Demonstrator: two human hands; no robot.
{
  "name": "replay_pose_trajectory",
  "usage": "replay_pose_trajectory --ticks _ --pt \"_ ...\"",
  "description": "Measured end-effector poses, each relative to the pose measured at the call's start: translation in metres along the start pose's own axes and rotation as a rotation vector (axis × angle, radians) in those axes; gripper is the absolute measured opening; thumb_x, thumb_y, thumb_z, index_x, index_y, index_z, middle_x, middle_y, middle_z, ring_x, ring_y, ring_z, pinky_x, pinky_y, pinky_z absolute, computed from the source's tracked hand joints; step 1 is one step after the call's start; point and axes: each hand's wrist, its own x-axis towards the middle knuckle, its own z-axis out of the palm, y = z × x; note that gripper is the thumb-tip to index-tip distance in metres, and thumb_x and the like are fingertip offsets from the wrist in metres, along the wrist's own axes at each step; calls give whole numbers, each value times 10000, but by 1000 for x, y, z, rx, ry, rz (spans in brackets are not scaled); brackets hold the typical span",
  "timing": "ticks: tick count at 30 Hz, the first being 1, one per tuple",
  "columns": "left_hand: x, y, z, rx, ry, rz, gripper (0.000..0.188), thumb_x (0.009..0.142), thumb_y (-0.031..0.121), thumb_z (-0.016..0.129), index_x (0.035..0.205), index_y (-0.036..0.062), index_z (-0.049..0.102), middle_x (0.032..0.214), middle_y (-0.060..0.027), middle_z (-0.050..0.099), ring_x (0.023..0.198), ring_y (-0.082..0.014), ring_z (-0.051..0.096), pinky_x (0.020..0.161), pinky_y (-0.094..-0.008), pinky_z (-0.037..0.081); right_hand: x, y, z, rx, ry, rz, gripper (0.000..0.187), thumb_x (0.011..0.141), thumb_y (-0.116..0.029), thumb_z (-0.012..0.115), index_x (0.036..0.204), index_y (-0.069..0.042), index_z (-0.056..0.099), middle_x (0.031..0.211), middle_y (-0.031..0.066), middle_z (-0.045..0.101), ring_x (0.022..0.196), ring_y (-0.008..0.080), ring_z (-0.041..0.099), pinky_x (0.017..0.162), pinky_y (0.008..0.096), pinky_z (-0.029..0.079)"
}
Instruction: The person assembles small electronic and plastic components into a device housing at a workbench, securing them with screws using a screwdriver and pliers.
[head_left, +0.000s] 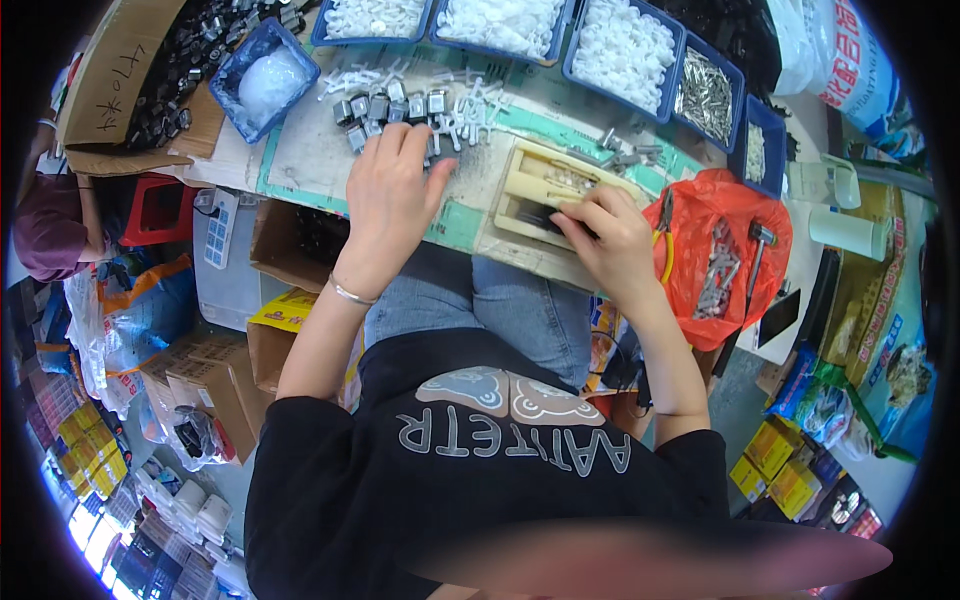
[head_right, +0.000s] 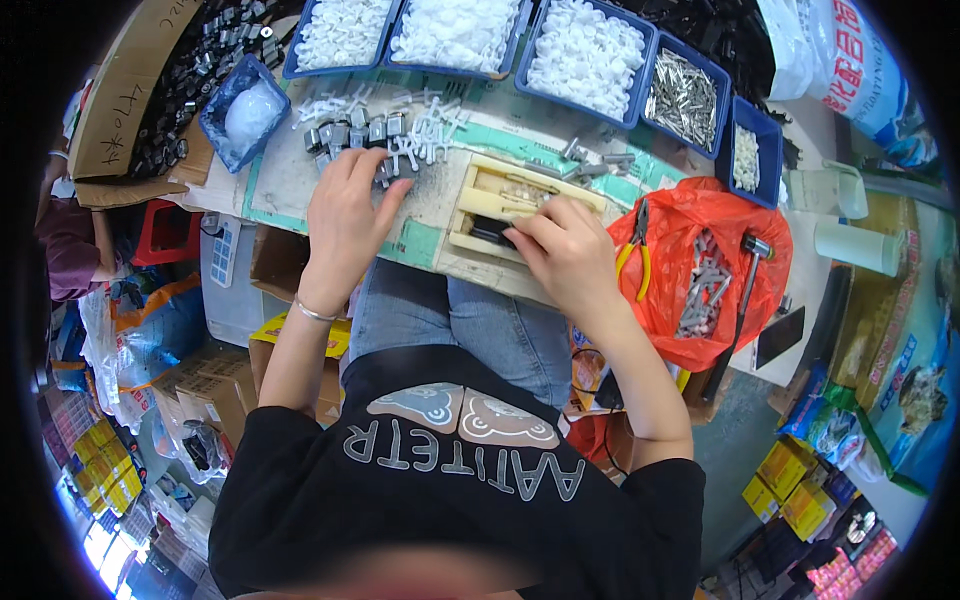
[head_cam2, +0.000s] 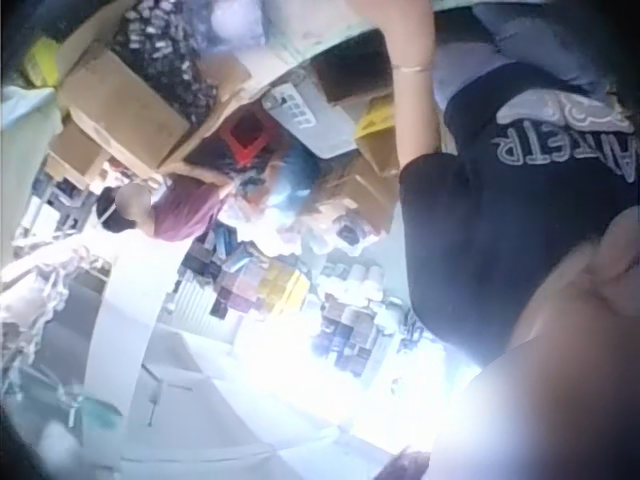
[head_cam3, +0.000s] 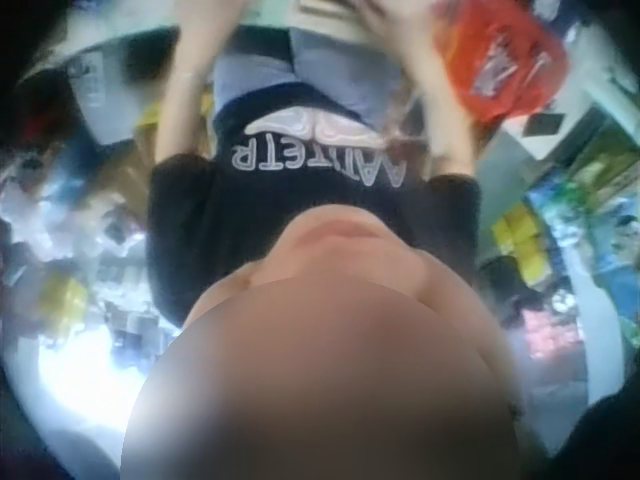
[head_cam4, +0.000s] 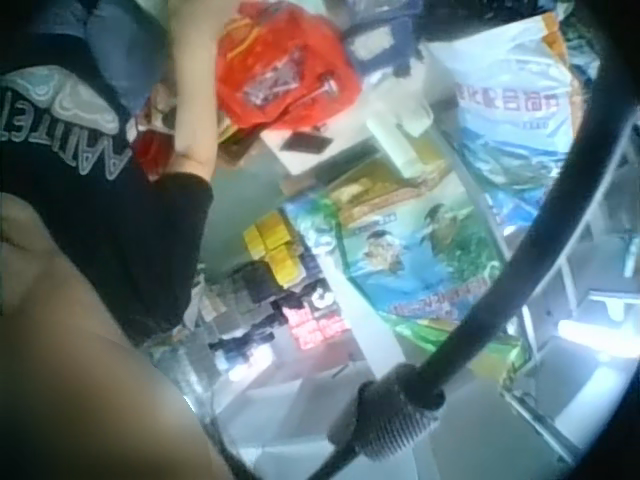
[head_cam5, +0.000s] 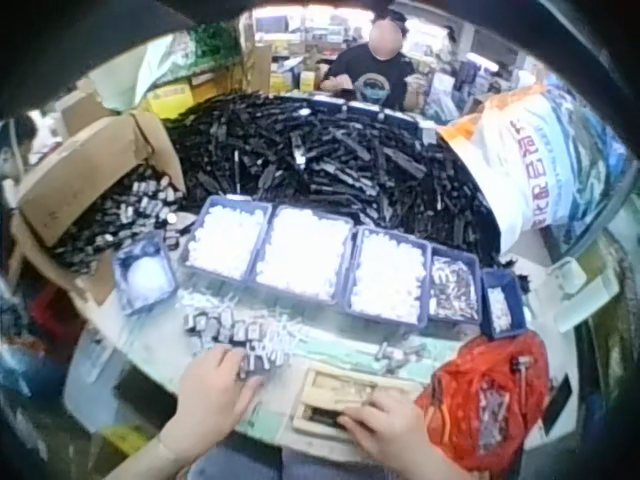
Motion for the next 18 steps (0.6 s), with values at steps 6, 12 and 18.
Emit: replay_pose_trajectory --ticks 6,12,18 --pt "-4 -11 9 -129 -103 -145 283 783 106 681 1042 43 587 936 -106 567 805 -268 573 676 -348 477 4 -18 -5 -4 -11 4 89 756 -80 686 836 -50 660 757 78 551 748 254 560 650 353 448" --pt "-9 -6 2 -440 36 -146 254 820 -29 596 1072 -14 570 975 -128 521 799 -248 577 720 -304 490 -6 -18 -9 -15 -65 185 112 752 -20 620 851 -49 663 795 113 568 746 310 593 646 407 477" --pt "-20 29 6 -953 -64 -162 234 768 3 684 992 62 646 1003 -72 600 894 -174 593 778 -290 470 0 -30 -9 -245 -155 273 49 786 -39 626 804 -20 584 792 134 567 703 337 599 595 407 468"
